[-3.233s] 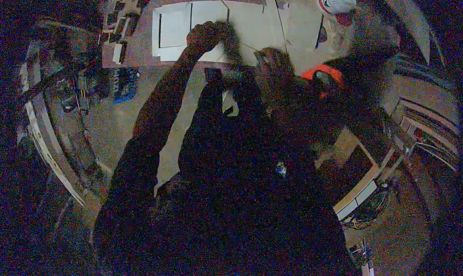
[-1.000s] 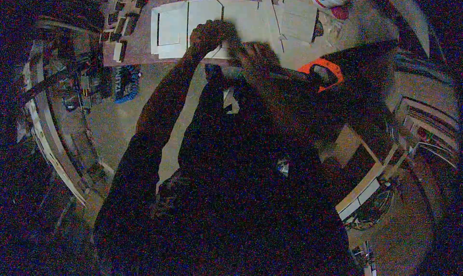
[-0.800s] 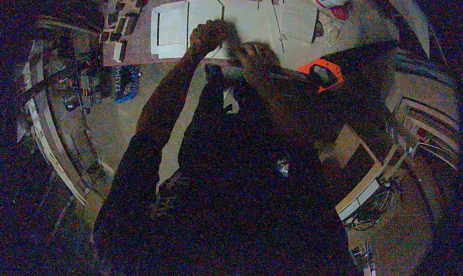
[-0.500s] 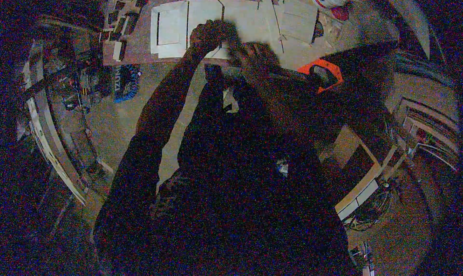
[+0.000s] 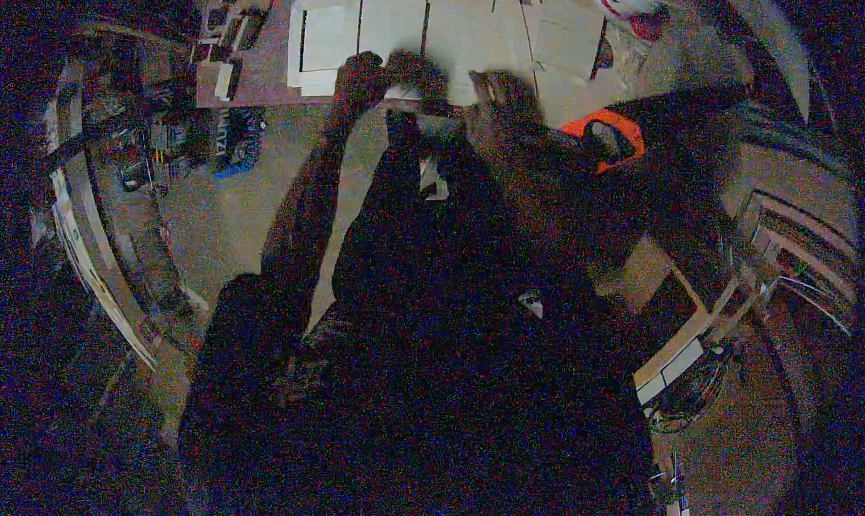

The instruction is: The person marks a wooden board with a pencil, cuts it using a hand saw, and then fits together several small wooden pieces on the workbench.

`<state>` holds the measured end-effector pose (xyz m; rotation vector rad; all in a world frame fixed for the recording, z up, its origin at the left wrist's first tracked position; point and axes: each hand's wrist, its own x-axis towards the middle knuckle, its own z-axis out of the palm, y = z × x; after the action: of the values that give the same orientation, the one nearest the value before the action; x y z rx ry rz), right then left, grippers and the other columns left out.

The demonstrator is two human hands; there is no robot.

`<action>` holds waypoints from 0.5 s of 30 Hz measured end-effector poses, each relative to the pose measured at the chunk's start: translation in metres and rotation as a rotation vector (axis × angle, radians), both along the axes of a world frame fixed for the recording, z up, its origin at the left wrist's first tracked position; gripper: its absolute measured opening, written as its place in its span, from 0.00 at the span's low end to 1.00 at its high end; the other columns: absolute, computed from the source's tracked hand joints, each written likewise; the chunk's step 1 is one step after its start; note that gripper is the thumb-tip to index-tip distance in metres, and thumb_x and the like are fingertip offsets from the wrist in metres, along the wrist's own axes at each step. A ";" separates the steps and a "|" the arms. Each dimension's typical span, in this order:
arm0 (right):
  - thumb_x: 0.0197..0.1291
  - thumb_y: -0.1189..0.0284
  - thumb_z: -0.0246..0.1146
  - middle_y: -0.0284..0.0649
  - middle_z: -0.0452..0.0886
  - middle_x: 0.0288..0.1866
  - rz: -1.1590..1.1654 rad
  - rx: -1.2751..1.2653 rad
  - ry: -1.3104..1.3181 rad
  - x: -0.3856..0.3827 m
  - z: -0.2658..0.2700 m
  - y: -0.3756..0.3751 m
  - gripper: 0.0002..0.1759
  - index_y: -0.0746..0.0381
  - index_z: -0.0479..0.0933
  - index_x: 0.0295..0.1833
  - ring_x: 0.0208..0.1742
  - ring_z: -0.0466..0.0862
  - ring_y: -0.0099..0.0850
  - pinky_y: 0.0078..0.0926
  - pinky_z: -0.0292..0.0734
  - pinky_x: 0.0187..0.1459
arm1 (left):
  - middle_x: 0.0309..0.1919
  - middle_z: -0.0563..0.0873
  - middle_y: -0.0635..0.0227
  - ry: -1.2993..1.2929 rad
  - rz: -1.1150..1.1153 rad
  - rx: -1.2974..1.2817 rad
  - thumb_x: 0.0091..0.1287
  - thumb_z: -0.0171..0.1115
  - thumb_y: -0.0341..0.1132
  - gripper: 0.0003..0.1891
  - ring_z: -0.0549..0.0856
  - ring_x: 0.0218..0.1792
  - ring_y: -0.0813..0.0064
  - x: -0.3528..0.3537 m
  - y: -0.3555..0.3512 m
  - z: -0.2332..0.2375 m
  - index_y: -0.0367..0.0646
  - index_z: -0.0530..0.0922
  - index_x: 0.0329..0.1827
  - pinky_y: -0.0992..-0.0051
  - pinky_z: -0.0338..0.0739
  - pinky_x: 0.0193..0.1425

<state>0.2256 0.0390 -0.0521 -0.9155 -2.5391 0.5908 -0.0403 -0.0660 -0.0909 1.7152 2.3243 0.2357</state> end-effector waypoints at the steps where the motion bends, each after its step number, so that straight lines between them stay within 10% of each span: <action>1: 0.53 0.69 0.69 0.46 0.76 0.59 -0.048 0.020 0.062 0.004 -0.004 0.000 0.30 0.56 0.74 0.63 0.62 0.74 0.48 0.51 0.69 0.64 | 0.43 0.86 0.53 -0.033 0.062 0.174 0.66 0.62 0.47 0.16 0.85 0.44 0.50 0.005 -0.022 -0.020 0.43 0.84 0.46 0.56 0.81 0.50; 9: 0.51 0.67 0.71 0.49 0.77 0.57 -0.125 -0.058 -0.064 0.021 -0.001 -0.003 0.31 0.60 0.74 0.63 0.62 0.72 0.51 0.51 0.64 0.67 | 0.39 0.89 0.60 -0.995 0.764 0.323 0.64 0.65 0.40 0.19 0.86 0.38 0.67 0.077 -0.030 0.002 0.35 0.80 0.51 0.70 0.81 0.44; 15: 0.49 0.66 0.73 0.47 0.78 0.53 -0.127 -0.021 -0.089 0.008 0.007 -0.009 0.30 0.57 0.78 0.60 0.58 0.73 0.48 0.48 0.66 0.64 | 0.40 0.89 0.56 -0.533 0.508 0.644 0.66 0.60 0.31 0.12 0.87 0.40 0.69 0.098 -0.042 0.002 0.34 0.81 0.49 0.73 0.79 0.45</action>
<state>0.2336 0.0303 -0.0455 -1.1245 -2.5332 0.5510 0.0579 -0.1080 -0.0885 1.0032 2.3226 1.4619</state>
